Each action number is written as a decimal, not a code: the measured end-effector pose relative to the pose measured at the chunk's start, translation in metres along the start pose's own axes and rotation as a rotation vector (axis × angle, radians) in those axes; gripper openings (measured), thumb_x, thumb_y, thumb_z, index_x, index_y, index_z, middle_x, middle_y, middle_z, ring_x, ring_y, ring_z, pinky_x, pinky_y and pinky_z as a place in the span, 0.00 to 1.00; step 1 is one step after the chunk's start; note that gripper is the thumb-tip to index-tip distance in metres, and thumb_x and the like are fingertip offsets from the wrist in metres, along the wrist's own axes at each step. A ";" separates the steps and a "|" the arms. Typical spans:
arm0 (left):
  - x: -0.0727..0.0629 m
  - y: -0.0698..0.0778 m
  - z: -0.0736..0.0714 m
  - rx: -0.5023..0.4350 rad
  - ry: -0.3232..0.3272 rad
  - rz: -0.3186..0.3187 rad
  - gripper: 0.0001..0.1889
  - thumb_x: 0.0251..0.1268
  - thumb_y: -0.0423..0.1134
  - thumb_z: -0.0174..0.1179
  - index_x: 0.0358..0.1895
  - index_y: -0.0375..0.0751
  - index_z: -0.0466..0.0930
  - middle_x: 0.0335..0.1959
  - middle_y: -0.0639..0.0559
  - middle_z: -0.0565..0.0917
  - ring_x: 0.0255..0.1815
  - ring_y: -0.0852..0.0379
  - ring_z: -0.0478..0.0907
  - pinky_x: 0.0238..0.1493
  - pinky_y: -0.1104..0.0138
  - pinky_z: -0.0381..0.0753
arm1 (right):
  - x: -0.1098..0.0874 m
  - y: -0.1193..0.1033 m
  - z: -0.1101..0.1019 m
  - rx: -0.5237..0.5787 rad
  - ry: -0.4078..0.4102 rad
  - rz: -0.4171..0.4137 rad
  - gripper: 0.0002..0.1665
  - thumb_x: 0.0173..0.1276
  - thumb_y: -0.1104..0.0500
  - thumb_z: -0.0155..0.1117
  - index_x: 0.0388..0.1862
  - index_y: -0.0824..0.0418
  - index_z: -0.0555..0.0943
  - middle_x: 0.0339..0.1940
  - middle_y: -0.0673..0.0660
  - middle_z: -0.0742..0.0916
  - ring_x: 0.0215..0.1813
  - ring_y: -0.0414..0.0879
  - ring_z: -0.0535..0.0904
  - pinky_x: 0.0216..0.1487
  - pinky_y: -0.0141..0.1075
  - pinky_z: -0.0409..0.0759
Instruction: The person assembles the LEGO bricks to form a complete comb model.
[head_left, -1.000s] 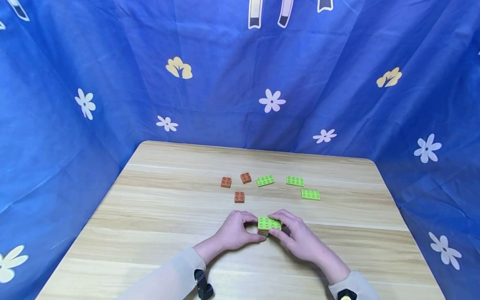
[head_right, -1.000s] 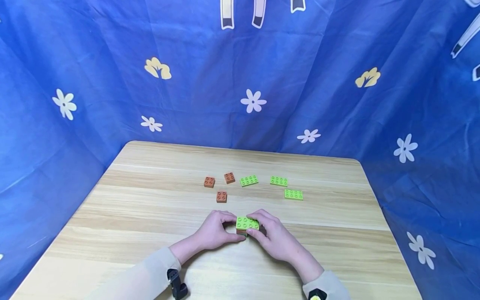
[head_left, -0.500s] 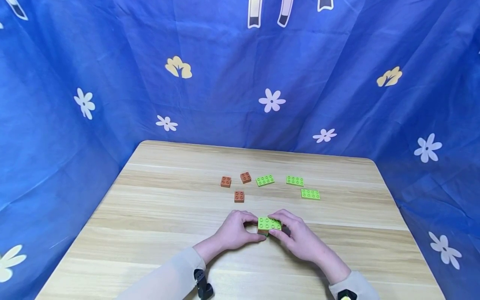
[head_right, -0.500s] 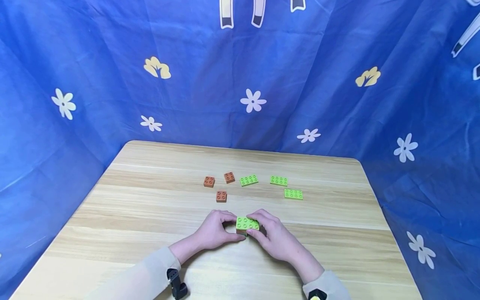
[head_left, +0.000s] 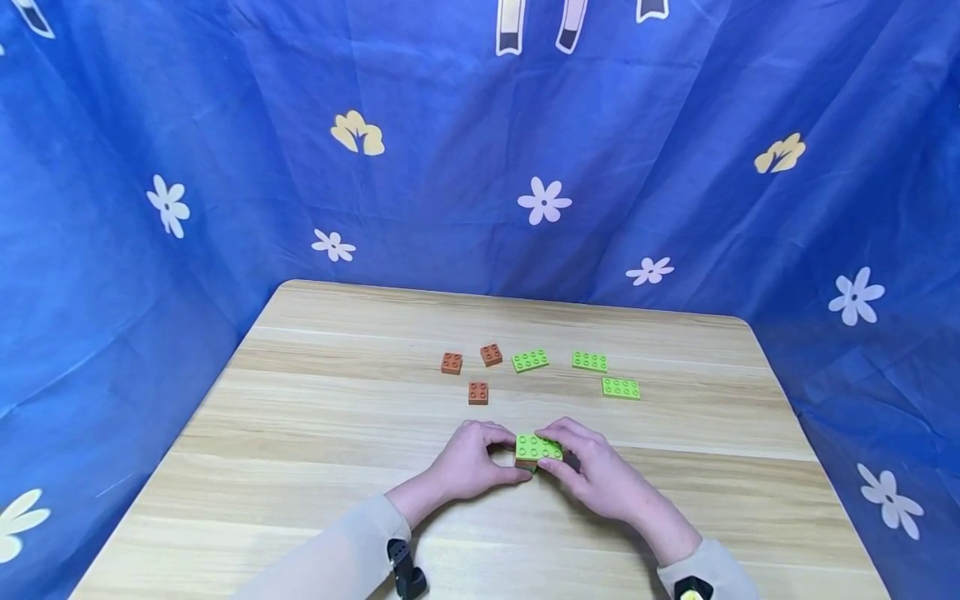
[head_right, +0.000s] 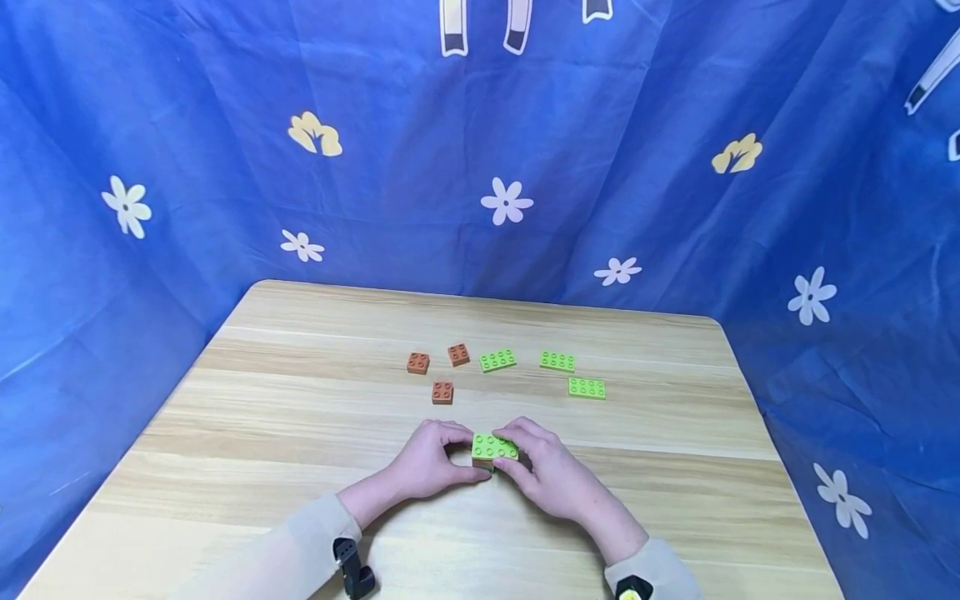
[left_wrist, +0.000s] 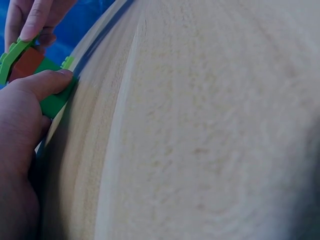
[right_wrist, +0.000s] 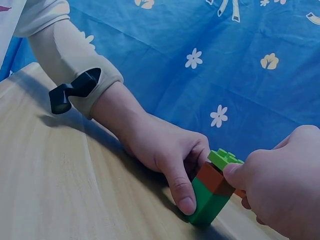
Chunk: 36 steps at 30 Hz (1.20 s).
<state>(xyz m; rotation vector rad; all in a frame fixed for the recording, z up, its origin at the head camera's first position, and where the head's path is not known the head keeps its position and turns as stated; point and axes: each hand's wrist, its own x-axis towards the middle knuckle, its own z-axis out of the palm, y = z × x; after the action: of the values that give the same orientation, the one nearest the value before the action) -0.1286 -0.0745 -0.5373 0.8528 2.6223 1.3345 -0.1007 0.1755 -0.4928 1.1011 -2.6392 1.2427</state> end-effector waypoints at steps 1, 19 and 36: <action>0.000 0.000 0.000 0.005 0.000 -0.002 0.19 0.52 0.51 0.84 0.46 0.51 0.93 0.42 0.69 0.89 0.45 0.69 0.84 0.57 0.63 0.81 | 0.000 0.000 0.000 -0.002 0.000 -0.003 0.21 0.76 0.60 0.70 0.65 0.63 0.81 0.56 0.45 0.84 0.54 0.39 0.82 0.55 0.40 0.85; 0.006 0.006 -0.014 -0.134 0.018 0.216 0.31 0.59 0.51 0.80 0.62 0.40 0.85 0.56 0.56 0.88 0.58 0.60 0.84 0.64 0.60 0.80 | 0.002 0.001 -0.002 -0.010 -0.007 -0.003 0.22 0.76 0.61 0.70 0.66 0.63 0.82 0.57 0.45 0.84 0.50 0.38 0.81 0.51 0.38 0.86; 0.006 0.009 -0.014 -0.231 0.017 0.231 0.19 0.61 0.46 0.79 0.54 0.46 0.90 0.47 0.62 0.90 0.48 0.62 0.87 0.56 0.60 0.85 | 0.003 0.003 -0.003 0.036 -0.015 0.023 0.22 0.77 0.57 0.70 0.66 0.61 0.83 0.55 0.43 0.85 0.48 0.39 0.82 0.48 0.38 0.86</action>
<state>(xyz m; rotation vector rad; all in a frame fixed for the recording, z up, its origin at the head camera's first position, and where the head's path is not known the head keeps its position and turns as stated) -0.1339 -0.0774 -0.5213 1.1361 2.3742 1.6654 -0.1053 0.1769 -0.4923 1.0920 -2.6586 1.2961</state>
